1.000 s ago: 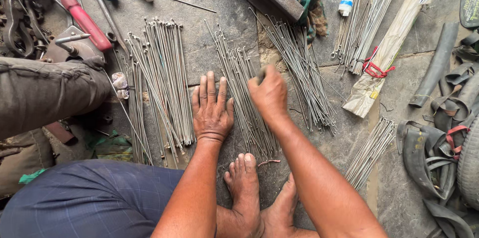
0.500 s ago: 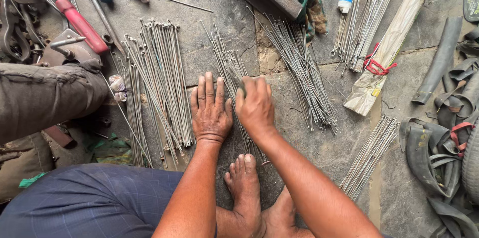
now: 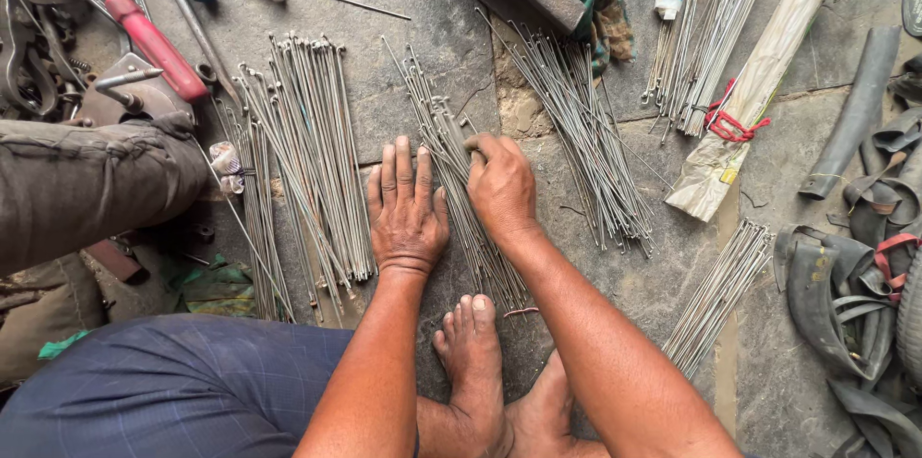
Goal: The person sits on the floor and sorts bicycle spokes by picking them up from piles and grouping them together.
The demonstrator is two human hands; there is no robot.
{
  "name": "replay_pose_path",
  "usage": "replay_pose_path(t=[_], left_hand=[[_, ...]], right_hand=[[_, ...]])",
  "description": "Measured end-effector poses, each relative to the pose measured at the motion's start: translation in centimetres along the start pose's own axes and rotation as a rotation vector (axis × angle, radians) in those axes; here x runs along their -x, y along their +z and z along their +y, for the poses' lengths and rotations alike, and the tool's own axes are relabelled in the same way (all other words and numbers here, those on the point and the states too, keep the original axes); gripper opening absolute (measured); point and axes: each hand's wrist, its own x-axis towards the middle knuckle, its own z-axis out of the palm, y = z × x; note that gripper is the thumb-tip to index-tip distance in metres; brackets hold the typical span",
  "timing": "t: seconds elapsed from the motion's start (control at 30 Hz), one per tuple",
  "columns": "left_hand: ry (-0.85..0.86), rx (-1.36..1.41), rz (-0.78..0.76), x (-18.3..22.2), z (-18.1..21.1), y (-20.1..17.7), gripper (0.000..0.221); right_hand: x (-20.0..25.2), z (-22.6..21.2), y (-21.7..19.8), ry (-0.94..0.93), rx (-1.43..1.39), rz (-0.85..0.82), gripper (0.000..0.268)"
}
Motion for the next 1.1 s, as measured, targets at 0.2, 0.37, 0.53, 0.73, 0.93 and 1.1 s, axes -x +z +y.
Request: replay_pose_path(t=[0.2, 0.37, 0.53, 0.73, 0.93, 1.1], left_hand=[[-0.010, -0.006, -0.033, 0.0, -0.1, 0.1, 0.062], [-0.019, -0.012, -0.048, 0.1, -0.1, 0.2, 0.061], [-0.021, -0.030, -0.049, 0.1, -0.2, 0.4, 0.061], [-0.013, -0.052, -0.050, 0.0, -0.2, 0.2, 0.061], [-0.012, -0.040, -0.055, -0.1, -0.3, 0.2, 0.061], [-0.013, -0.019, -0.048, 0.1, -0.3, 0.3, 0.060]], right_hand=[[-1.7, 1.0, 0.8, 0.174, -0.130, -0.123, 0.012], [-3.8, 0.6, 0.8, -0.008, 0.041, -0.041, 0.014], [-4.4, -0.2, 0.9, -0.087, 0.110, 0.037, 0.012], [-4.1, -0.3, 1.2, -0.102, -0.087, 0.103, 0.008], [0.2, -2.6, -3.2, -0.156, -0.263, 0.158, 0.019], [3.2, -4.6, -6.7, -0.250, -0.356, 0.236, 0.064]])
